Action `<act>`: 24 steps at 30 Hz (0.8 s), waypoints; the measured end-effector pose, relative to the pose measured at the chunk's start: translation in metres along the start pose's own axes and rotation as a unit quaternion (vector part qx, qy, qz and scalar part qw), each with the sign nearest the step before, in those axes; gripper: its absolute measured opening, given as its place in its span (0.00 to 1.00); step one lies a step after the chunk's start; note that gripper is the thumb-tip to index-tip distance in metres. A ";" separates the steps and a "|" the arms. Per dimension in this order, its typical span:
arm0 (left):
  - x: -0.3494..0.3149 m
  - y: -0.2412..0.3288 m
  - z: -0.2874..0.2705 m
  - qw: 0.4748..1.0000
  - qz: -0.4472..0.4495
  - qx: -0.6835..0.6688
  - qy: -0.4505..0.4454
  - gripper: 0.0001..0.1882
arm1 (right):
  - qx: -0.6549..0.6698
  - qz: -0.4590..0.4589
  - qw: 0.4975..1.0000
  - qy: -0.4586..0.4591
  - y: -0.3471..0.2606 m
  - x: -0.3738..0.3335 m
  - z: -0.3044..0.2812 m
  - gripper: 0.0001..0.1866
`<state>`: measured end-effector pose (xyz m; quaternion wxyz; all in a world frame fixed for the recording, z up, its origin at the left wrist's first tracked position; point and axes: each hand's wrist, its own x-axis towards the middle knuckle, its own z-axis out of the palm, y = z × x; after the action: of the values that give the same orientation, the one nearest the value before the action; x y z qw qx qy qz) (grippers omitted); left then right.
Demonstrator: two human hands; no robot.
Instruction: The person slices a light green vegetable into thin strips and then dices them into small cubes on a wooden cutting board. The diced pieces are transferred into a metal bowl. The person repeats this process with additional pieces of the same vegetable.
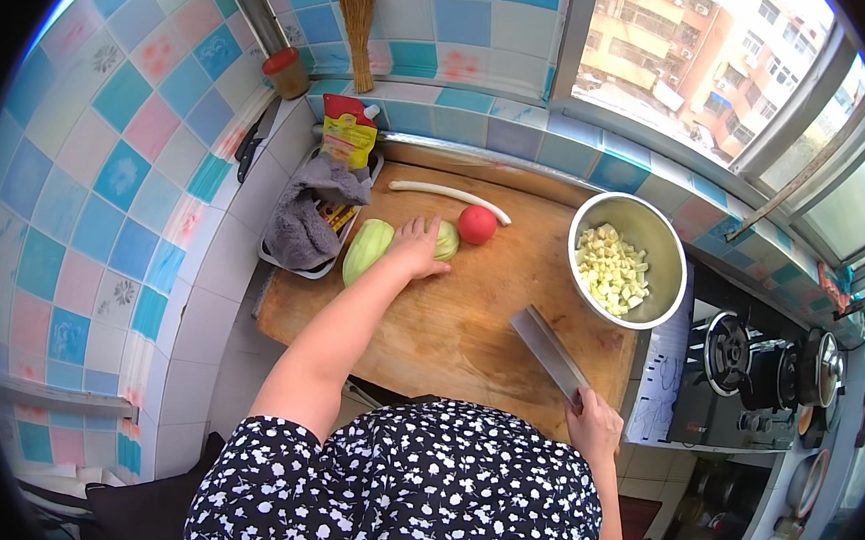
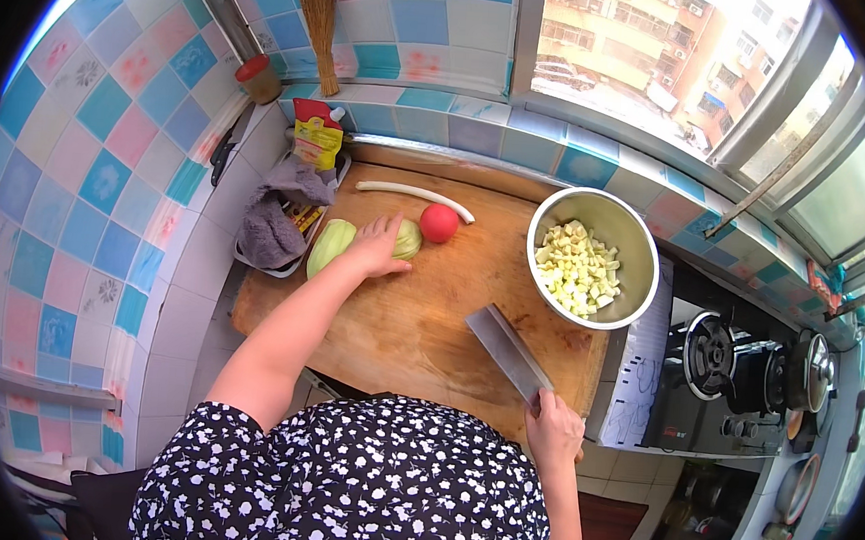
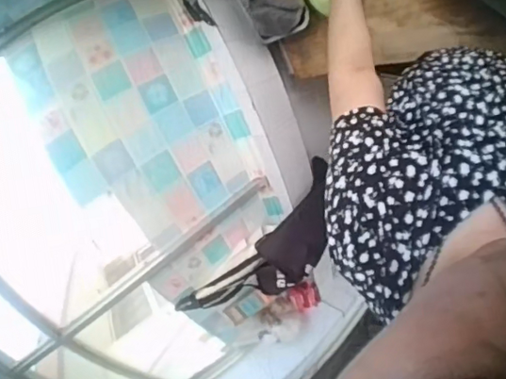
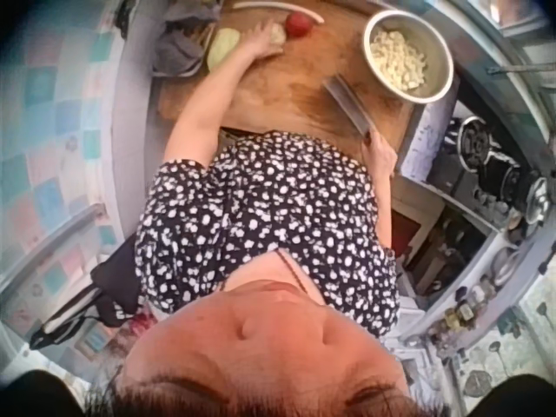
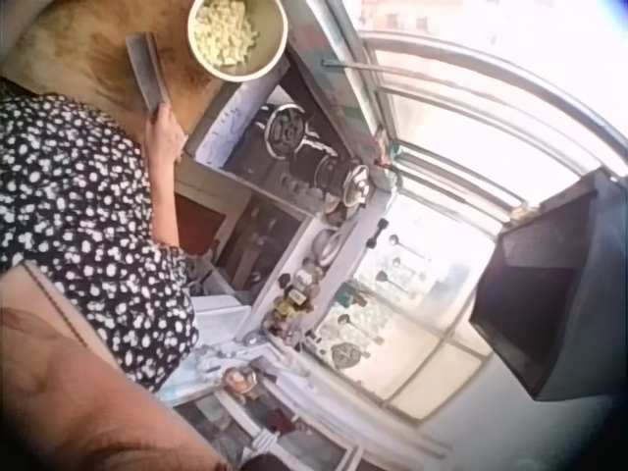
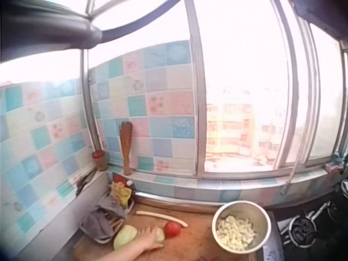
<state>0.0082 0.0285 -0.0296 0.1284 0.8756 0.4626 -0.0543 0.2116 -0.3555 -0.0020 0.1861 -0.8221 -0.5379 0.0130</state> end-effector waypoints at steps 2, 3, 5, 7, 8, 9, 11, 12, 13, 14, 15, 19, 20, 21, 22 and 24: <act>0.005 0.004 0.004 0.999 -0.027 -0.025 -0.021 0.58 | 0.004 0.001 1.000 0.001 0.001 0.003 0.001 0.11; 0.007 0.003 0.004 0.999 -0.030 -0.024 -0.029 0.57 | 0.009 0.003 1.000 -0.002 0.000 0.004 0.001 0.11; 0.008 0.003 -0.002 0.998 -0.034 -0.019 -0.047 0.55 | 0.017 0.016 1.000 -0.008 0.002 0.004 0.002 0.11; 0.005 0.007 -0.006 0.999 -0.030 -0.008 -0.038 0.54 | 0.026 0.032 0.999 -0.011 0.005 0.000 0.005 0.11; 0.002 0.008 -0.006 0.999 -0.029 -0.002 -0.034 0.54 | 0.033 0.036 0.999 -0.012 0.006 -0.001 0.006 0.11; -0.001 0.010 -0.005 0.999 -0.019 0.001 -0.031 0.54 | 0.039 0.040 0.998 -0.012 0.006 -0.002 0.006 0.11; -0.014 0.017 0.005 1.000 0.006 0.008 -0.030 0.53 | 0.051 0.050 0.997 -0.011 0.006 -0.005 0.004 0.11; -0.024 0.022 0.010 0.999 0.042 0.006 -0.027 0.53 | 0.058 0.055 0.997 -0.010 0.003 -0.003 0.002 0.11; -0.037 0.031 0.015 0.996 0.081 0.005 -0.025 0.54 | 0.064 0.061 0.996 -0.008 0.003 -0.003 0.000 0.11; -0.050 0.037 0.019 0.993 0.117 0.002 -0.024 0.54 | 0.065 0.075 0.995 -0.012 0.003 -0.002 -0.002 0.11; -0.063 0.045 0.025 0.985 0.172 -0.010 -0.017 0.54 | 0.066 0.089 0.994 -0.016 0.003 0.000 -0.004 0.11; -0.092 0.084 0.035 0.921 0.385 -0.039 -0.044 0.51 | 0.089 0.122 0.988 -0.045 0.003 0.005 -0.005 0.12; -0.094 0.090 0.039 0.906 0.421 -0.034 -0.034 0.50 | 0.097 0.132 0.985 -0.054 -0.001 0.008 -0.009 0.12; -0.090 0.094 0.041 0.890 0.455 -0.030 -0.022 0.49 | 0.089 0.140 0.980 -0.110 -0.004 0.023 -0.018 0.12; -0.089 0.097 0.042 0.872 0.489 -0.026 -0.009 0.48 | 0.097 0.136 0.977 -0.133 -0.006 0.029 -0.023 0.13; -0.100 0.095 0.032 0.878 0.476 -0.028 0.037 0.42 | 0.084 0.093 0.985 -0.120 0.000 0.036 -0.017 0.15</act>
<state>0.0301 -0.1109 -0.0221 0.1464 0.9875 -0.0047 0.0586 0.2307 -0.3286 0.0199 0.1865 -0.8427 -0.4742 0.1736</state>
